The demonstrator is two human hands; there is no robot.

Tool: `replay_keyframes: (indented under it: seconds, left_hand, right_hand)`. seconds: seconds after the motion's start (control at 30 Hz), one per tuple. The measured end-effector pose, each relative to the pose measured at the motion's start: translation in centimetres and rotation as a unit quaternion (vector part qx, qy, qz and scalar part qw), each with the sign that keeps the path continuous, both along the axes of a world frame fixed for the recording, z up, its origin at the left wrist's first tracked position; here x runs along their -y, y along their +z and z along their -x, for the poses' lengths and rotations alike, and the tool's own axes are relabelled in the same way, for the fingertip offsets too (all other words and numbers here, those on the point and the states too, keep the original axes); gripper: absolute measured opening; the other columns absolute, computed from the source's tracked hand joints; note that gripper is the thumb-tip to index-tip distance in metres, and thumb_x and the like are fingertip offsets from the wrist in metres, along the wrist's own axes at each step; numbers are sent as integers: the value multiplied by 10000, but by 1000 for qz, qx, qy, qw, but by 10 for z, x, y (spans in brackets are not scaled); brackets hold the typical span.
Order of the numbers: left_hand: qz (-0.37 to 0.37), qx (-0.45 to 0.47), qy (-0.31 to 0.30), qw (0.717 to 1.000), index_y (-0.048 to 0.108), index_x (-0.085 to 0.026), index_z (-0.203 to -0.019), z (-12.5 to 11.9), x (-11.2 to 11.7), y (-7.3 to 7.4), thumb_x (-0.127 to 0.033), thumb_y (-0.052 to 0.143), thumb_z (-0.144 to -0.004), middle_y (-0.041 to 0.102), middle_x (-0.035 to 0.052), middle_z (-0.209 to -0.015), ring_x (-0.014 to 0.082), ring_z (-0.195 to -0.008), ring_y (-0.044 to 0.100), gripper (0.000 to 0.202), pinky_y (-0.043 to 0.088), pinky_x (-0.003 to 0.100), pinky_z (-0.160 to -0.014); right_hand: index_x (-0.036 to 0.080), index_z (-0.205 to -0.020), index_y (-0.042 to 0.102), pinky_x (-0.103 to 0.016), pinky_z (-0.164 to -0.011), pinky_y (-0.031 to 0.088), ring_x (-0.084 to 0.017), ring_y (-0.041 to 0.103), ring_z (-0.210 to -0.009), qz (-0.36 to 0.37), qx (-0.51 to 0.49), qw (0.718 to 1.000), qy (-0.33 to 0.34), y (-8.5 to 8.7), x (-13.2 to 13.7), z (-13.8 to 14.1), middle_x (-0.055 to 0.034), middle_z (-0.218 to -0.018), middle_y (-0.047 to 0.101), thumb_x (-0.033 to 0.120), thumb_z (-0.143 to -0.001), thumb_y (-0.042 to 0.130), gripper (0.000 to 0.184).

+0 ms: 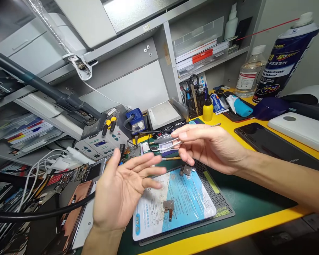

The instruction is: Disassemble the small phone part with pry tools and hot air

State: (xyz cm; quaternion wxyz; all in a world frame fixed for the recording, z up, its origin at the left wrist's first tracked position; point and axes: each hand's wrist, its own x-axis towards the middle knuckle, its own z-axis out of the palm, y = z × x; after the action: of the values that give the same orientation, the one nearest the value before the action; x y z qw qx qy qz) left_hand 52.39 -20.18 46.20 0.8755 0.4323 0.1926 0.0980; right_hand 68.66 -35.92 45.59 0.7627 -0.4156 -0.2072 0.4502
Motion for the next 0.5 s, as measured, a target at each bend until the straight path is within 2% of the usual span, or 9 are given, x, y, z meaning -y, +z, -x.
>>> replay_keyframes:
  seconds: [0.07, 0.17, 0.27, 0.4, 0.47, 0.5]
  left_hand:
    - [76, 14, -20, 997, 728, 20, -1092, -1, -3, 4, -602, 256, -1001, 696, 280, -1202, 364, -1035, 726, 786, 612, 428, -858]
    - [139, 38, -42, 989, 691, 56, -1155, 1, -6, 4, -639, 300, -980, 640, 313, -1284, 419, -1200, 632, 816, 521, 466, -1034]
    - [155, 50, -52, 985, 683, 62, -1169, 1, -9, 1, -637, 319, -980, 636, 311, -1292, 431, -1240, 599, 810, 500, 478, -1063]
    - [136, 44, -45, 989, 706, 43, -1125, -1, -8, -1, -610, 343, -984, 663, 298, -1256, 413, -1214, 626, 760, 505, 486, -1059]
    - [76, 38, -8, 996, 729, -4, -1065, -2, -8, -3, -508, 421, -993, 720, 251, -1166, 358, -1115, 696, 595, 559, 463, -987]
    - [19, 42, 33, 998, 737, -41, -1030, -2, -8, -4, -432, 491, -980, 765, 194, -1027, 300, -976, 745, 465, 603, 423, -894]
  right_hand:
    - [100, -917, 756, -198, -446, 529, -143, 645, -519, 12, -5, 1000, -17, 1, -1, 0, -56, -660, 676, 128, -807, 679, 137]
    - [100, -924, 762, -187, -475, 546, -130, 649, -542, 22, -10, 999, -28, 2, -4, -1, -64, -712, 695, 134, -839, 662, 135]
    - [105, -909, 773, -179, -477, 553, -119, 647, -551, 32, -18, 998, -44, 0, -6, -3, -66, -753, 707, 152, -852, 663, 133]
    - [98, -873, 773, -178, -433, 544, -102, 617, -501, 40, -21, 997, -68, -1, -10, -5, -55, -760, 697, 204, -859, 680, 142]
    - [99, -861, 764, -178, -424, 540, -95, 611, -489, 46, -24, 996, -76, -1, -13, -6, -57, -775, 699, 215, -901, 636, 177]
    - [100, -849, 758, -178, -416, 536, -94, 608, -482, 48, -25, 995, -82, 0, -14, -6, -59, -774, 700, 221, -921, 611, 204]
